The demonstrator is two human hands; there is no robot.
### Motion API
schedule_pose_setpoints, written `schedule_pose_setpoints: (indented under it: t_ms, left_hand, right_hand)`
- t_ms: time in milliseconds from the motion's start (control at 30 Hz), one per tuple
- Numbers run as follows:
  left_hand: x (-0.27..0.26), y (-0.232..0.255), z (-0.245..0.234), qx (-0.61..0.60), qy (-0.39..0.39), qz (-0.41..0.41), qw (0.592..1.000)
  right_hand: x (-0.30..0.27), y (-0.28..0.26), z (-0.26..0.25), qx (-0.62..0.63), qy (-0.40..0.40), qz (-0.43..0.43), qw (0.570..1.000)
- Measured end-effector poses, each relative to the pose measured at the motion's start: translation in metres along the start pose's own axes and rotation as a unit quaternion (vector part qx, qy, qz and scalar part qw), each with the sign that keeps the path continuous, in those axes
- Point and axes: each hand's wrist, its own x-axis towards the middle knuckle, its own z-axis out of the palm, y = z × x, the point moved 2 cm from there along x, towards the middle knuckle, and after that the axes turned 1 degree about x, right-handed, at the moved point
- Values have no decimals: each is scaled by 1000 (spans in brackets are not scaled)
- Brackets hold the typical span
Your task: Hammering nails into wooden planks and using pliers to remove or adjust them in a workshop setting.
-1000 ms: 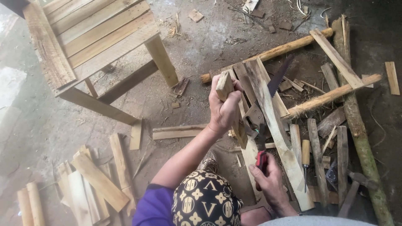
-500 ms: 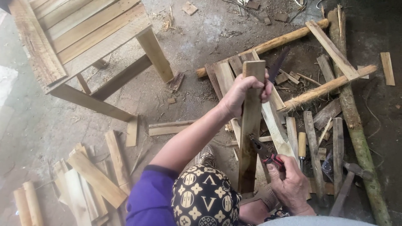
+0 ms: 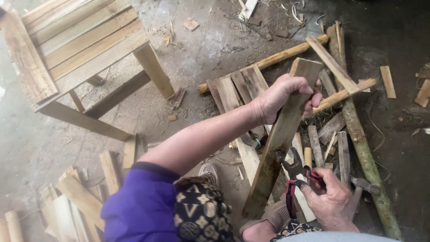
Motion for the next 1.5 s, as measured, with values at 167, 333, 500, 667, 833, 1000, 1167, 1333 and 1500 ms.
schedule_pose_setpoints:
  t_ms: [167, 333, 500, 667, 833, 1000, 1167, 1333, 1500]
  left_hand:
    - [28, -13, 31, 36, -9, -55, 998]
    - [50, -40, 49, 81, -45, -84, 992]
    - [54, -57, 44, 124, -11, -116, 985]
    - [62, -65, 35, 182, 67, -145, 970]
    - [62, -73, 28, 170, 116, -170, 964]
    - [60, -78, 27, 185, 143, -186, 954]
    - [55, -80, 25, 172, 135, -186, 958]
    - [46, -75, 34, 193, 148, -199, 949]
    - [48, -73, 37, 169, 164, -187, 954]
  right_hand:
    - [1, -3, -14, -50, 15, 9, 999]
    - [-2, 0, -28, -63, 5, -43, 997]
    - [-6, -6, -31, -192, -15, -22, 981]
    - [-1, -7, -28, -275, -67, 56, 958]
    - [-6, 1, -18, -300, -56, 47, 951]
    - [0, 18, 2, -231, -110, 110, 961]
    - [0, -6, 7, -150, -152, 164, 963]
    - [-4, -6, 17, -54, -205, 192, 958]
    - [-10, 3, 22, -9, -187, 177, 966]
